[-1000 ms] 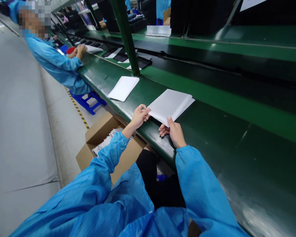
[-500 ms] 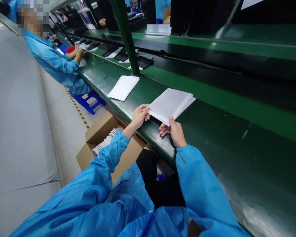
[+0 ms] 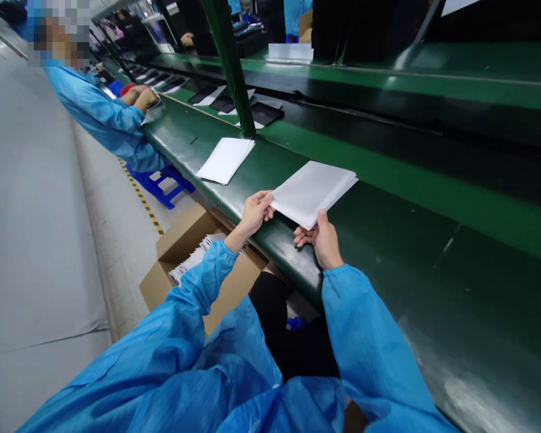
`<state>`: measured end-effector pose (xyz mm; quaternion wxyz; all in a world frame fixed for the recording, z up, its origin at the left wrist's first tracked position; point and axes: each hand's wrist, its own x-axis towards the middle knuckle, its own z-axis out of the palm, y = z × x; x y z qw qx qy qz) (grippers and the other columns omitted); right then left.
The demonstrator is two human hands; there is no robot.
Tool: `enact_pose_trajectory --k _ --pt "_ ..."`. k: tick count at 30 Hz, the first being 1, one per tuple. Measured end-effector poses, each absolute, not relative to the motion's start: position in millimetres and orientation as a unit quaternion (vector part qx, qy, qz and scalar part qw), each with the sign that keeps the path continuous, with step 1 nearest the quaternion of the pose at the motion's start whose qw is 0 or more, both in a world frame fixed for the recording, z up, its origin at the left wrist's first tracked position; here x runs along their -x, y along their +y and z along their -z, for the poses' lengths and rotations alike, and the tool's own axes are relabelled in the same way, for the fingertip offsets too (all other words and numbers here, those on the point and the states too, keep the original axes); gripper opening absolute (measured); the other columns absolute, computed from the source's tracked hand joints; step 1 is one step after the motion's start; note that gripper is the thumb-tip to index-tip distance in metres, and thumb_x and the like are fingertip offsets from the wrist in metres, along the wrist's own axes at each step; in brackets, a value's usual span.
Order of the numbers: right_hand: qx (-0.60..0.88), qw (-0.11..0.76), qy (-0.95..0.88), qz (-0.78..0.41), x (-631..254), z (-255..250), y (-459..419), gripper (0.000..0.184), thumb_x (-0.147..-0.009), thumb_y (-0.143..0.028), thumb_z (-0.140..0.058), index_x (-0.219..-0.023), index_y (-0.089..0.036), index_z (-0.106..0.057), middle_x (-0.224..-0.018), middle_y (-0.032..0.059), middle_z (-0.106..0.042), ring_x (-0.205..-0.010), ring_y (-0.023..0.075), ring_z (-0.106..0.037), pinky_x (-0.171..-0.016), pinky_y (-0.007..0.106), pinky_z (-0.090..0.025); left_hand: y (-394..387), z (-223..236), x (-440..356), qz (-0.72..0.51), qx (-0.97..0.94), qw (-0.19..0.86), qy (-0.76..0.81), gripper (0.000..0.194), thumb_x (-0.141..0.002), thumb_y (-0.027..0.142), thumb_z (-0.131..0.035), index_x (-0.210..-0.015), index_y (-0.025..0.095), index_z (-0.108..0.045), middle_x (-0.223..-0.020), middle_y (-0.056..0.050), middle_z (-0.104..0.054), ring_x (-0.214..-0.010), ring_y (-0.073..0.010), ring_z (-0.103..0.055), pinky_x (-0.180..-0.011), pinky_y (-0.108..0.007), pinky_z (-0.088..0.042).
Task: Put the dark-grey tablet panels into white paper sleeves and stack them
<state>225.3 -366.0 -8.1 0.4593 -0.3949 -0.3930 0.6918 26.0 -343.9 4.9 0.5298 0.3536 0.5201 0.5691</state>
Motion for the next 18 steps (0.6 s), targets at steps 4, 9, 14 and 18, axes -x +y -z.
enact_pose_trajectory --k 4,9,14,18 --pt "0.399 0.46 -0.388 -0.692 -224.9 7.2 -365.7 0.073 -0.088 -0.088 -0.054 -0.083 -0.016 -0.065 -0.061 0.0067 -0.067 -0.046 0.0157 -0.063 -0.041 0.026 -0.055 -343.7 -4.8 -25.7 -0.569 -0.353 0.533 0.517 0.029 -0.098 0.036 -0.074 -0.108 0.01 -0.067 -0.056 0.006 -0.062 -0.039 -0.005 -0.054 -0.038 -0.016 -0.033" --pt "0.404 0.456 -0.393 -0.689 -225.5 6.6 -366.3 0.07 -0.088 -0.086 -0.059 -0.08 -0.017 -0.064 -0.062 0.0067 -0.068 -0.046 0.0152 -0.063 -0.041 0.026 -0.055 -343.2 -4.1 -23.9 -0.559 -0.36 0.537 0.52 0.032 -0.097 0.037 -0.076 -0.111 0.01 -0.067 -0.058 0.006 -0.062 -0.041 -0.0046 -0.055 -0.039 -0.016 -0.034" --pt "0.403 0.453 -0.403 -0.686 -226.4 7.8 -366.3 0.065 -0.086 -0.081 -0.066 -0.076 -0.017 -0.061 -0.063 0.0068 -0.068 -0.047 0.0142 -0.063 -0.042 0.025 -0.056 -341.6 -3.8 -21.7 -0.537 -0.358 0.55 0.531 0.042 -0.1 0.032 -0.072 -0.132 0.007 -0.063 -0.059 0.005 -0.064 -0.043 -0.0057 -0.058 -0.041 -0.016 -0.035" --pt "0.404 0.455 -0.406 -0.682 -226.9 8.2 -366.0 0.063 -0.084 -0.079 -0.071 -0.076 -0.017 -0.061 -0.063 0.0066 -0.068 -0.047 0.0138 -0.063 -0.042 0.024 -0.055 -340.1 -5.1 -20.2 -0.514 -0.357 0.564 0.54 0.048 -0.099 0.034 -0.074 -0.136 0.005 -0.063 -0.061 0.004 -0.066 -0.045 -0.0063 -0.06 -0.043 -0.016 -0.038"
